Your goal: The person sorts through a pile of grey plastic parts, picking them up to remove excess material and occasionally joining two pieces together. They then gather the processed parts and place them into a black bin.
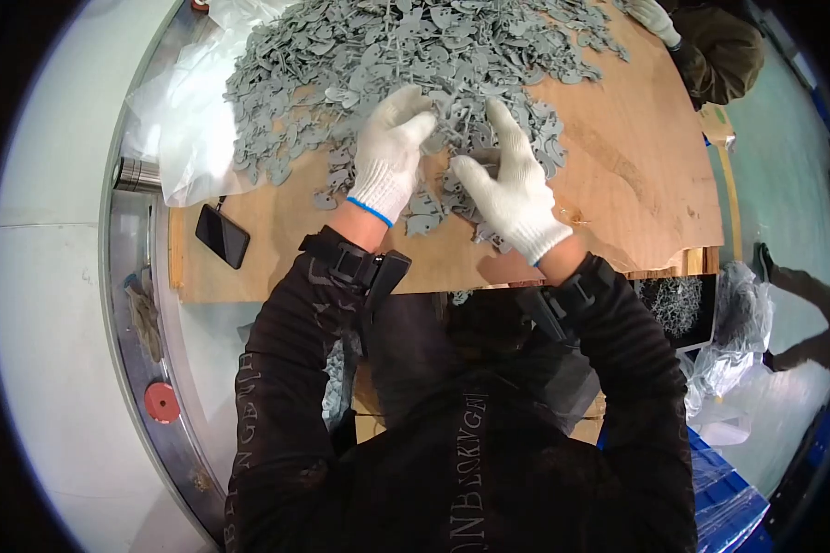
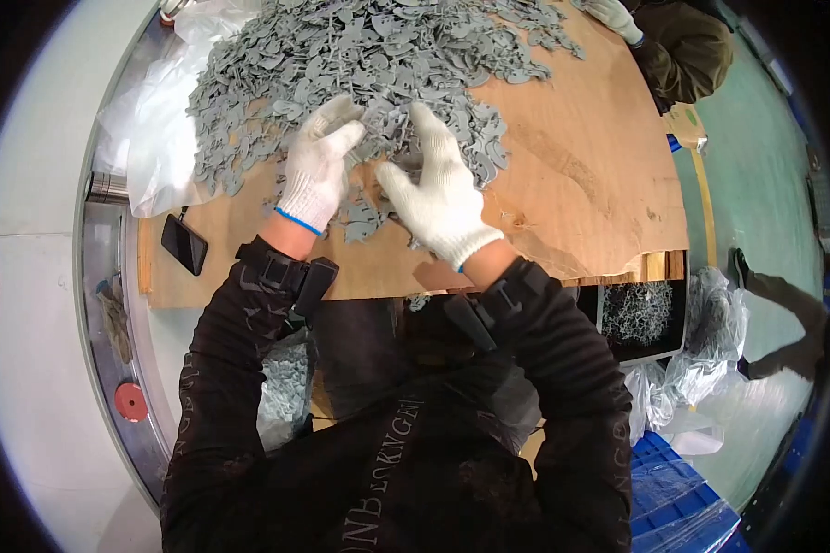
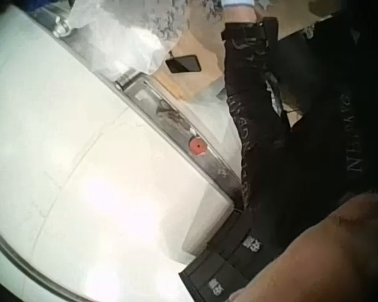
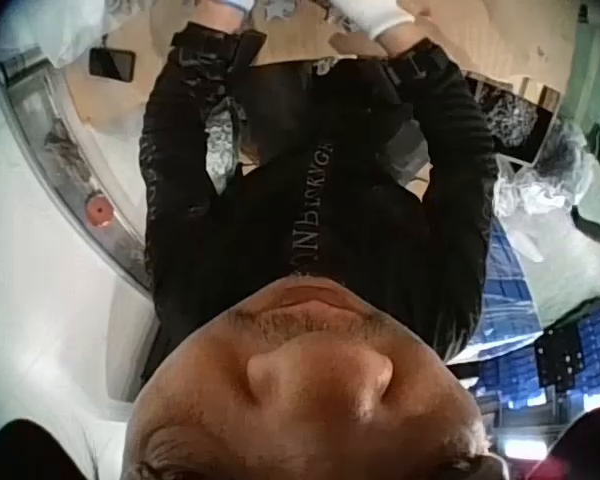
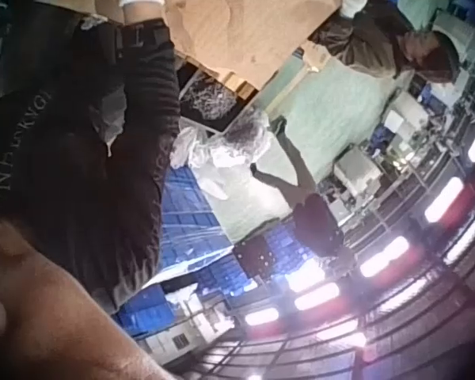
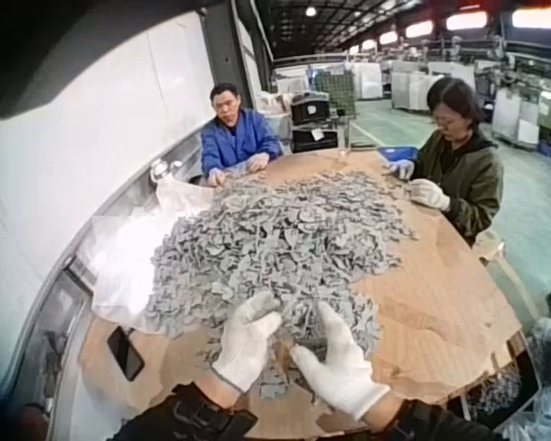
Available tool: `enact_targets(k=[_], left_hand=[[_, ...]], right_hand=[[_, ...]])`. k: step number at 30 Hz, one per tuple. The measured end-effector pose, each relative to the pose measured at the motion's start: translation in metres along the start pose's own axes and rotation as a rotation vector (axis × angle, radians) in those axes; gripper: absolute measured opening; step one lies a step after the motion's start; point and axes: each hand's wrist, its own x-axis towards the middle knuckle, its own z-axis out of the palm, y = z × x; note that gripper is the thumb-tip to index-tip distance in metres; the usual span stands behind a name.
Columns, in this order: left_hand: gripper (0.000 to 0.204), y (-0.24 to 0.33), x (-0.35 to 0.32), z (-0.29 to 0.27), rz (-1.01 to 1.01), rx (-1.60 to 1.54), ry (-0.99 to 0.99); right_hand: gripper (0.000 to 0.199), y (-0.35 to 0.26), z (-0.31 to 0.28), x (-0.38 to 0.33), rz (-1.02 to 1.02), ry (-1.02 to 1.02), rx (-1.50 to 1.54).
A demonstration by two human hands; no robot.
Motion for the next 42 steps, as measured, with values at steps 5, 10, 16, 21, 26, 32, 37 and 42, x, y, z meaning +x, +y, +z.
enact_targets(k=[5, 10, 16, 21, 26, 32, 37, 42], left_hand=[[0.047, -0.001, -0.013, 0.008, 0.198, 0.36, -0.105], [0.047, -0.007, -0.018, 0.01, 0.266, 0.448, -0.136], [0.048, 0.004, -0.022, 0.024, 0.153, 0.407, -0.161], [0.051, 0.01, -0.011, 0.012, -0.08, 0.186, -0.351], [0.047, 0.005, -0.008, 0.005, -0.165, -0.057, -0.367], [0.045, 0.015, -0.008, -0.008, -0.29, -0.239, -0.395], [0.048, 0.024, -0.026, 0.018, -0.265, -0.263, -0.374], [0.049, 0.02, -0.038, 0.035, -0.099, -0.007, -0.478]], right_hand=[[0.076, 0.008, 0.0, 0.02, 0.133, 0.005, 0.163], [0.065, 0.026, -0.001, 0.027, 0.122, -0.038, 0.199], [0.053, 0.021, -0.005, 0.02, 0.334, -0.064, 0.633], [0.047, 0.015, -0.016, 0.013, 0.375, -0.098, 0.889], [0.046, 0.019, -0.038, 0.019, 0.329, -0.196, 0.823], [0.047, 0.019, -0.049, 0.022, 0.324, -0.266, 0.741], [0.049, 0.016, -0.029, 0.003, 0.229, 0.0, 0.455], [0.051, 0.014, -0.032, 0.001, 0.516, -0.066, 1.056]])
